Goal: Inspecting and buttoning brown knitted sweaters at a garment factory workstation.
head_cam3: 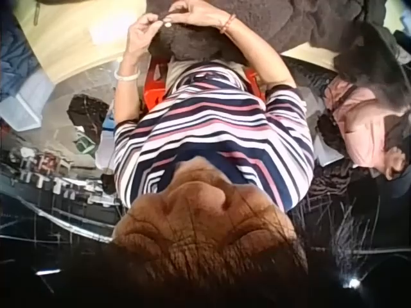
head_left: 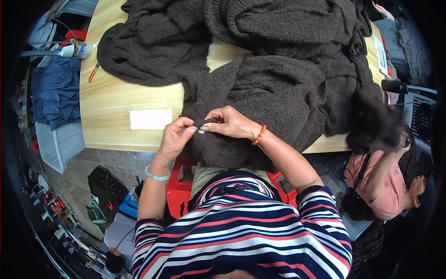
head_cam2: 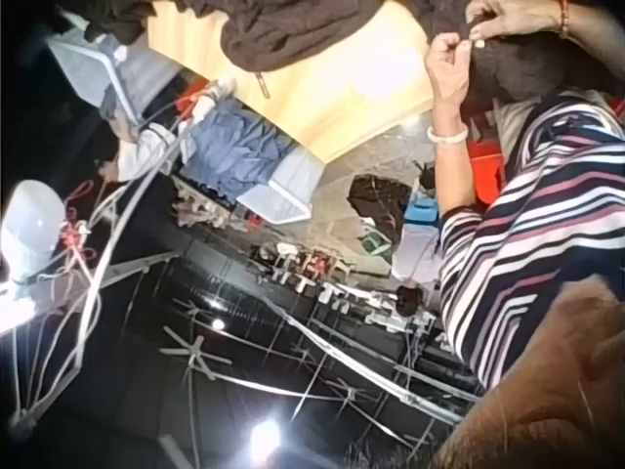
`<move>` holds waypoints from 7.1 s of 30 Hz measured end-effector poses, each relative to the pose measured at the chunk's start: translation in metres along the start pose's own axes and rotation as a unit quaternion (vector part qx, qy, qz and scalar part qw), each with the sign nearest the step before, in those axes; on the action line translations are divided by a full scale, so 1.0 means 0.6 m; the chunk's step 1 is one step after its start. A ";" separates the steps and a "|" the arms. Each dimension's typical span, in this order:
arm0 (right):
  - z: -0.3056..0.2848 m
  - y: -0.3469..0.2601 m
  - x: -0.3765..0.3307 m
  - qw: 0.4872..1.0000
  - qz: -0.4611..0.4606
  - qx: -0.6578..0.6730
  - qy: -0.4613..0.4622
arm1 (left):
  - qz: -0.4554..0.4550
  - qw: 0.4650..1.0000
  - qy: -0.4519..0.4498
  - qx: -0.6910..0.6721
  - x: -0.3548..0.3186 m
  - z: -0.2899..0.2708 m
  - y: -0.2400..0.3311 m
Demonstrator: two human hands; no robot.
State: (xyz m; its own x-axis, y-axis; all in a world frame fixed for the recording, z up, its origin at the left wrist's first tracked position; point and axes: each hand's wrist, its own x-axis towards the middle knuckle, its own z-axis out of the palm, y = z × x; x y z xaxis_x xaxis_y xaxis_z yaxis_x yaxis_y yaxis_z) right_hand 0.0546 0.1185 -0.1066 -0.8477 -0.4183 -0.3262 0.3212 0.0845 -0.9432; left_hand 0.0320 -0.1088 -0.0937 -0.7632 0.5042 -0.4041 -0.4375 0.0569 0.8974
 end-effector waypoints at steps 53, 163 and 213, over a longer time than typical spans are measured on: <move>0.019 -0.005 -0.010 0.963 -0.096 -0.215 0.136 | 0.059 0.815 0.179 0.548 0.182 0.014 -0.044; 0.033 0.025 -0.020 0.909 -0.150 -0.341 0.188 | -0.012 0.983 0.031 0.183 0.055 0.030 -0.044; -0.045 -0.013 -0.034 0.951 0.017 -0.301 0.061 | -0.019 0.948 -0.031 0.316 0.063 -0.032 0.046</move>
State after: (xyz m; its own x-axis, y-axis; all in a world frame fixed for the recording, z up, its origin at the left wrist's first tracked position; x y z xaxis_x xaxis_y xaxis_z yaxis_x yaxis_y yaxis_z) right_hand 0.0583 0.1507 -0.0942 -0.8956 -0.3012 -0.3274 0.0804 0.6143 -0.7849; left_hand -0.0180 -0.1045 -0.0873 -0.7150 0.5397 -0.4444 -0.0775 0.5706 0.8176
